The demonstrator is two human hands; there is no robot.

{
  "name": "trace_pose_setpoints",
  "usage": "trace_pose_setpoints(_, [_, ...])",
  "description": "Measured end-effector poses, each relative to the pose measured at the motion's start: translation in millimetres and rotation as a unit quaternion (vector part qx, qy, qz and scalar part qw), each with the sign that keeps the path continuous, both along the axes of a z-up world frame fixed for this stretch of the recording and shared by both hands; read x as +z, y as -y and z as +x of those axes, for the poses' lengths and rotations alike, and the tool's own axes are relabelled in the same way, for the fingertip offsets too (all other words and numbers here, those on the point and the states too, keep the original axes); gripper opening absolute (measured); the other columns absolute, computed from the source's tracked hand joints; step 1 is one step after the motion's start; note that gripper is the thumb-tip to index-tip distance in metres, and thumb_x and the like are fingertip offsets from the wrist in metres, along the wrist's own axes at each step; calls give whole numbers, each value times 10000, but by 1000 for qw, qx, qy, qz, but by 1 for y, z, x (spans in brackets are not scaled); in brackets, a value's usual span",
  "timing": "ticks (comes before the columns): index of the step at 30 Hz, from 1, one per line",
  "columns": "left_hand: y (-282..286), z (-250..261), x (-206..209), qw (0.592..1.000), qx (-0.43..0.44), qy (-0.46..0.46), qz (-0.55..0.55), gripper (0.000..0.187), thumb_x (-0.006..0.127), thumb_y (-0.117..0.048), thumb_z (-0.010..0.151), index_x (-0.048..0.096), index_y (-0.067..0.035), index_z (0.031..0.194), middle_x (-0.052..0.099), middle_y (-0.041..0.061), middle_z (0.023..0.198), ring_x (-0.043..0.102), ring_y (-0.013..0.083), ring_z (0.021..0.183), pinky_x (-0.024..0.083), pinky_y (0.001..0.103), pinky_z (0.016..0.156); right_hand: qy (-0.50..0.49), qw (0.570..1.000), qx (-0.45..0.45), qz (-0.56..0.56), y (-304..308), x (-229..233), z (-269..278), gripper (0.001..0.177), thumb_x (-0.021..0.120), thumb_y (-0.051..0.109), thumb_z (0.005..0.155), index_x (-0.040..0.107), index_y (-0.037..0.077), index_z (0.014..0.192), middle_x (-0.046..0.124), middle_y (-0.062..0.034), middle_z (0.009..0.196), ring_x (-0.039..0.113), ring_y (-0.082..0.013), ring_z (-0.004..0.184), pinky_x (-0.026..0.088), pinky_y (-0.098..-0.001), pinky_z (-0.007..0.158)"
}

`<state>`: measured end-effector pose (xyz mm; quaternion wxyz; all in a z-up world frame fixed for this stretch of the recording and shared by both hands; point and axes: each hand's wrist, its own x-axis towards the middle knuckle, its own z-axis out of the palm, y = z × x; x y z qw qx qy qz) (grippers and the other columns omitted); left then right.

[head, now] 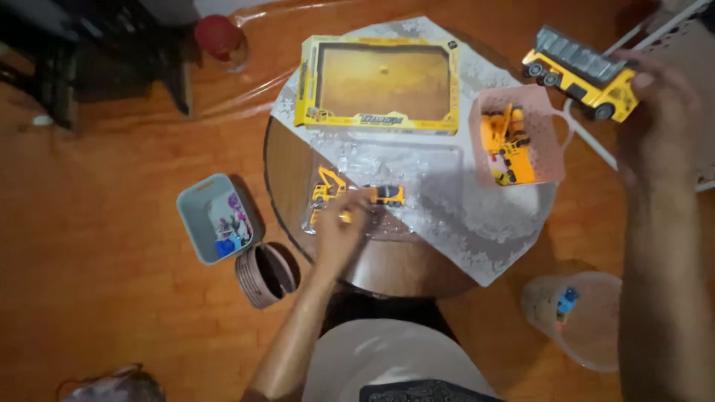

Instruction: The person places several yellow toy trucks from a pink basket into a clear plastic tray on a table. After arranging the trucks, the person closes the cardboard box over the tray, completing the packaging.

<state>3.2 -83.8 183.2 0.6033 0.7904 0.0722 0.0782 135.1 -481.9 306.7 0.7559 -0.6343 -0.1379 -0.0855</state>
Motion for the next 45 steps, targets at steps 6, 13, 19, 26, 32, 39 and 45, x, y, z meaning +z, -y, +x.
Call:
trace_pose_setpoints(6, [-48, 43, 116, 971, -39, 180, 153, 244, 706, -90, 946, 723, -41, 1185, 656, 102, 974, 676, 207, 900, 545, 330, 834, 0, 999, 6, -53, -61, 40, 5, 321, 575, 88, 1030, 669, -55, 1302, 691, -78, 1130, 678, -135, 986, 579, -281, 927])
trace_pose_setpoints(13, [35, 99, 174, 806, -113, 431, 389, 694, 865, -318, 862, 517, -137, 1435, 538, 143, 1409, 540, 331, 1274, 467, 468, 1039, 45, 992, -10, -118, -110, 38, 13, 106, 633, 43, 1062, 681, -32, 1004, 635, 8, 856, 596, -66, 745, 483, -217, 695])
trace_pose_setpoints(19, [69, 117, 142, 845, -74, 398, 350, 778, 879, -300, 912, 451, -135, 1540, 539, 97, 1452, 563, 289, 1319, 502, 395, 1027, 68, 974, -36, -214, -143, 55, 9, 123, 656, 107, 1051, 705, -2, 1022, 586, 35, 763, 516, -39, 670, 400, -217, 617])
trace_pose_setpoints(26, [55, 118, 130, 870, -88, 395, 282, 800, 903, -182, 906, 436, -151, 1555, 541, 83, 1451, 588, 266, 1310, 540, 389, 1109, -32, 962, -12, -272, -156, 83, -15, 289, 653, 235, 1038, 693, 27, 1234, 677, -7, 842, 556, -95, 531, 427, -269, 488])
trace_pose_setpoints(32, [29, 104, 133, 939, -151, 306, -31, 662, 832, 24, 979, 469, -116, 1515, 513, 56, 1478, 572, 196, 1324, 596, 351, 1130, 111, 961, 77, -243, -137, 77, -16, 369, 656, 201, 1040, 603, 10, 1351, 724, -59, 1151, 715, -101, 955, 581, -257, 824])
trace_pose_setpoints(39, [-25, 96, 143, 901, -129, 226, -348, 698, 820, -96, 921, 445, -77, 1511, 563, 172, 1452, 607, 319, 1369, 595, 480, 1010, 117, 960, 46, -250, -101, 67, 4, 288, 740, 153, 1090, 665, 14, 1331, 725, -84, 1246, 694, -144, 1169, 569, -318, 1069])
trace_pose_setpoints(45, [-26, 89, 149, 880, -191, 221, -374, 789, 861, -81, 928, 388, -74, 1560, 595, 132, 1472, 611, 268, 1376, 642, 425, 1005, 164, 936, 127, -285, -124, 87, -4, 458, 815, 240, 1002, 660, 30, 1378, 720, -87, 1291, 685, -156, 1150, 568, -319, 1023])
